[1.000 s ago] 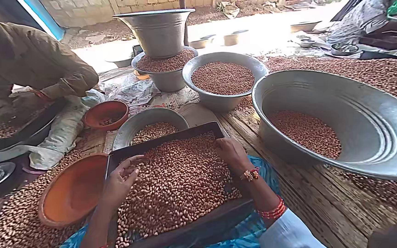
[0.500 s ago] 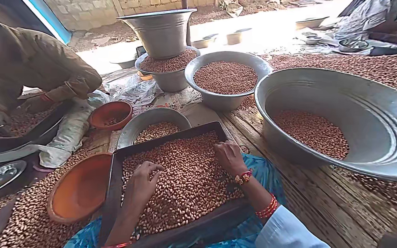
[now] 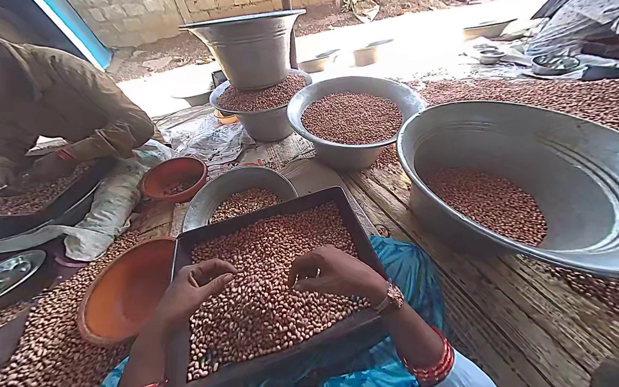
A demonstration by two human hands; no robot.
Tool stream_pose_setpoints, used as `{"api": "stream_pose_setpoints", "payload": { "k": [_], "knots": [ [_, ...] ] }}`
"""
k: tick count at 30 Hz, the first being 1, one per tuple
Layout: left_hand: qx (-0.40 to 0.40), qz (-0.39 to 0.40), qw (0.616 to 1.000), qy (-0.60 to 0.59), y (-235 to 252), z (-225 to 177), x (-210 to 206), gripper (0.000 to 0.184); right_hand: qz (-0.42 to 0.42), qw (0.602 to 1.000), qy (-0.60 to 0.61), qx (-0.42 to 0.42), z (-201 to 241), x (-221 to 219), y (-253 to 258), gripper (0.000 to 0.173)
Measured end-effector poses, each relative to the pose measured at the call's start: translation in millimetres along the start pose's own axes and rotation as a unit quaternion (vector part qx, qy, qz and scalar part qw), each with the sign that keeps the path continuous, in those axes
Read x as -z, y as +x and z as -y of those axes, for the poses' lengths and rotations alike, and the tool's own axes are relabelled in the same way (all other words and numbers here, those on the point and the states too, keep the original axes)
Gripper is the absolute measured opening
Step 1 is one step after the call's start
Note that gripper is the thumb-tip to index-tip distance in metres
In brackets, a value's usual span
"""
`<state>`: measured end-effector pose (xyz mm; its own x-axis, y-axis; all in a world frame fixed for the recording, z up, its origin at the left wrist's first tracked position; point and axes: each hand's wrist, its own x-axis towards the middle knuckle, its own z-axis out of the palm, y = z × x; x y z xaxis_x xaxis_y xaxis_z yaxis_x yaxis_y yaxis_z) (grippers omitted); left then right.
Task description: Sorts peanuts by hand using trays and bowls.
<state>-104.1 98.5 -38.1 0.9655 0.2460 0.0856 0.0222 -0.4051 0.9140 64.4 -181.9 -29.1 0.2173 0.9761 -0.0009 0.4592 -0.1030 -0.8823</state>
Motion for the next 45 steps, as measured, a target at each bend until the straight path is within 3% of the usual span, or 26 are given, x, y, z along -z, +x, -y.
{"api": "stream_pose_setpoints", "payload": {
  "k": [3, 7, 21, 23, 24, 26, 27, 28, 31, 35, 37, 42, 45],
  "knots": [
    [0.057, -0.083, 0.961, 0.256, 11.5, 3.9, -13.2, 0.015, -0.082, 0.978, -0.139, -0.131, 2.0, -3.3, 18.9, 0.024],
    [0.084, -0.086, 0.915, 0.384, 20.7, 11.5, -44.8, 0.016, -0.119, 0.959, -0.176, -0.185, -0.6, -11.5, 40.5, 0.025],
    [0.117, -0.061, 0.913, 0.385, 25.5, 23.0, -52.1, 0.020, -0.095, 0.944, -0.250, -0.192, -9.2, -38.4, 74.0, 0.025],
    [0.104, -0.056, 0.935, 0.335, 23.2, 24.6, -45.9, 0.018, -0.082, 0.954, -0.234, -0.170, 0.7, -38.7, 67.2, 0.024],
    [0.084, -0.041, 0.959, 0.266, 19.0, 25.3, -37.0, 0.015, -0.064, 0.969, -0.196, -0.134, 7.1, -37.6, 61.1, 0.023],
    [0.012, 0.028, 0.999, 0.011, 2.5, 29.6, -13.6, 0.011, 0.009, 0.999, -0.044, -0.005, 13.9, -35.0, 48.3, 0.023],
    [-0.013, 0.088, 0.988, -0.128, -6.5, 30.3, -4.5, 0.018, 0.042, 0.997, 0.037, 0.056, 13.3, -34.3, 42.2, 0.024],
    [-0.036, 0.146, 0.969, -0.196, -12.4, 28.6, 3.4, 0.029, 0.048, 0.992, 0.077, 0.082, 12.4, -31.1, 35.5, 0.025],
    [-0.046, 0.246, 0.953, -0.171, -30.6, 17.1, 9.4, 0.043, -0.082, 0.995, -0.044, -0.021, 0.8, -11.9, 13.3, 0.026],
    [-0.061, 0.419, 0.904, -0.048, -33.8, 2.3, -43.3, 0.046, -0.292, 0.927, -0.177, -0.156, -31.2, 13.4, -0.3, 0.038],
    [-0.056, 0.446, 0.893, 0.017, -25.1, 7.1, -73.9, 0.048, -0.349, 0.902, -0.167, -0.191, -40.3, 25.6, -4.6, 0.047],
    [0.028, 0.319, 0.945, 0.066, 15.6, 13.8, -84.4, 0.056, -0.443, 0.879, 0.027, -0.174, -66.9, 52.1, -8.2, 0.058],
    [0.052, 0.174, 0.979, 0.092, 25.5, 11.4, -72.4, 0.060, -0.403, 0.886, 0.146, -0.178, -82.9, 59.3, -14.3, 0.071]
  ]
}}
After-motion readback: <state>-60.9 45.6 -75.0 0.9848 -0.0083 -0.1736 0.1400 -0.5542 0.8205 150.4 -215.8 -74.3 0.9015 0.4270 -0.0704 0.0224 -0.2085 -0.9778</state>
